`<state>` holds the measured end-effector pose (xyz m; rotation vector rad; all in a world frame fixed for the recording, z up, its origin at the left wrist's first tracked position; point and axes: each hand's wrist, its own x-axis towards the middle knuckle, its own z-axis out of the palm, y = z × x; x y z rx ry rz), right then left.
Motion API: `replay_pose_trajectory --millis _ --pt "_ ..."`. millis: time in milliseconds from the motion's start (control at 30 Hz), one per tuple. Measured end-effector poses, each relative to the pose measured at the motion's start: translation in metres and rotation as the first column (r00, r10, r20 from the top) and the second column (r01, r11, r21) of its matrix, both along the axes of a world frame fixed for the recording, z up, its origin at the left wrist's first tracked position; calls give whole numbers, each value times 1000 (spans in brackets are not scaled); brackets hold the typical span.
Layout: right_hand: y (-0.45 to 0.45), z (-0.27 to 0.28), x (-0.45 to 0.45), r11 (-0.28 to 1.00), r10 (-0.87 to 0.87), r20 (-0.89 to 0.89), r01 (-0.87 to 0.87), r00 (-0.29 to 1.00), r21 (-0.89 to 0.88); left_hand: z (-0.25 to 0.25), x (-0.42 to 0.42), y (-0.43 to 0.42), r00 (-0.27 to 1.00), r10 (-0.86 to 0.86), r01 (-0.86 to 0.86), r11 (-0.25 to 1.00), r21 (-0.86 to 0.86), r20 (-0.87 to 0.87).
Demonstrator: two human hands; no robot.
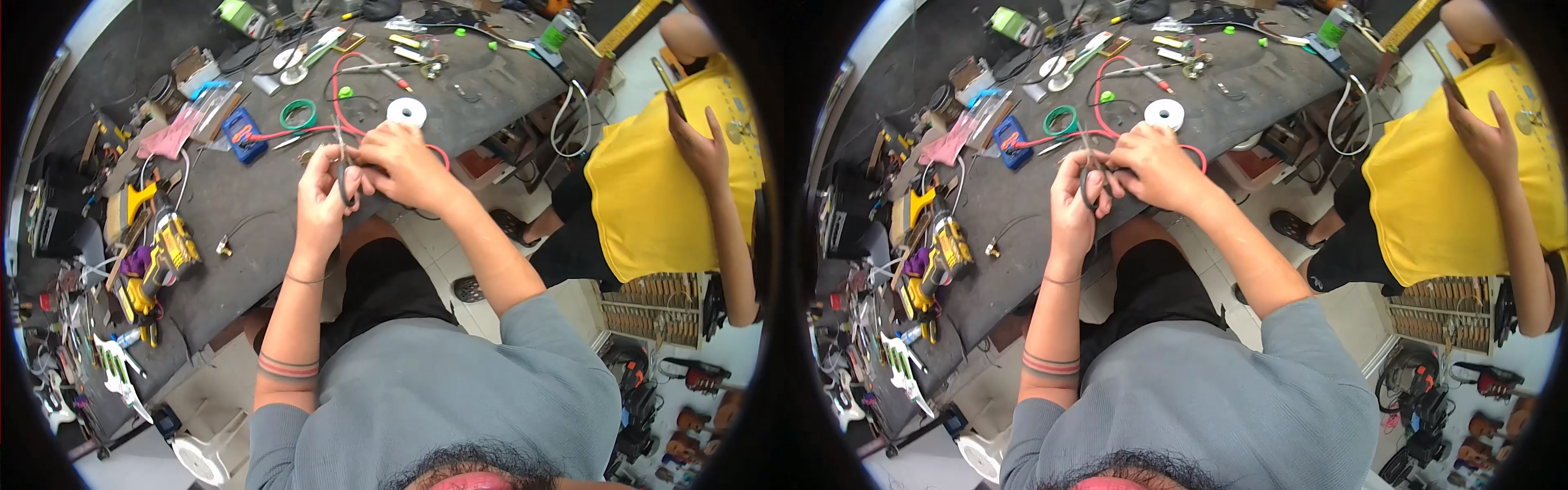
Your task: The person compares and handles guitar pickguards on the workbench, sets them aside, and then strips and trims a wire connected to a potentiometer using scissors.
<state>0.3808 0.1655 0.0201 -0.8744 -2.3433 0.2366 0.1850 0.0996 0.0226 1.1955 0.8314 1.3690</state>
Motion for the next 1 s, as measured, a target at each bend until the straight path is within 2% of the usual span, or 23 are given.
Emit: replay_pose_trajectory --millis 67,167,233,333,433,500,533,600,667,733,800,833,867,900,933,967,1000 --pt "-4 6 -1 1000 -10 -73 10 997 4 -1 -2 1 998 8 -8 1000 0 61" --pt "-12 11 1 989 -141 -62 144 988 37 -3 -8 0 974 72 -79 997 21 216" --pt "-17 12 1 984 -175 -113 172 978 -34 -5 -10 0 942 83 -98 995 28 326" --pt "-25 12 -5 978 -205 -149 194 967 -82 -6 -15 -2 914 83 -107 994 37 396" --pt "-26 13 -13 969 -248 -64 249 967 -4 -6 -13 -2 921 121 -140 990 26 370" --pt "-15 3 -16 953 -285 42 279 958 116 -7 -9 -3 953 128 -143 989 38 273" --pt "-12 1 -18 956 -282 54 275 958 101 -6 -8 -5 964 141 -155 987 44 224" --pt "-3 2 -22 962 -268 75 263 960 78 -4 -4 -7 975 148 -161 984 70 166" --pt "-1 7 -26 957 -268 -45 271 962 102 -4 3 -6 961 225 -256 944 209 161" --pt "-2 20 -26 979 -204 -225 199 953 -48 2 -3 -14 958 278 -287 901 326 76" --pt "-12 35 -23 985 -112 -433 43 894 -167 6 -3 -30 941 322 -338 857 390 108" --pt "-26 52 -20 922 -128 -546 -103 828 -373 8 -6 -39 941 323 -333 843 423 97" --pt "-41 69 -16 797 -177 -636 -270 751 -540 9 -11 -49 941 327 -328 829 452 83" --pt "-51 74 -11 744 -134 -690 -388 712 -545 14 -14 -58 937 345 -327 804 496 59" --pt "-59 78 -6 679 -100 -741 -499 664 -538 14 -19 -71 954 297 -279 832 480 39" --pt "-66 83 -2 603 15 -750 -604 661 -521 15 -25 -83 968 249 -230 857 461 20" --pt "-75 89 -1 519 87 -742 -666 665 -536 20 -23 -99 981 176 -196 892 407 87"
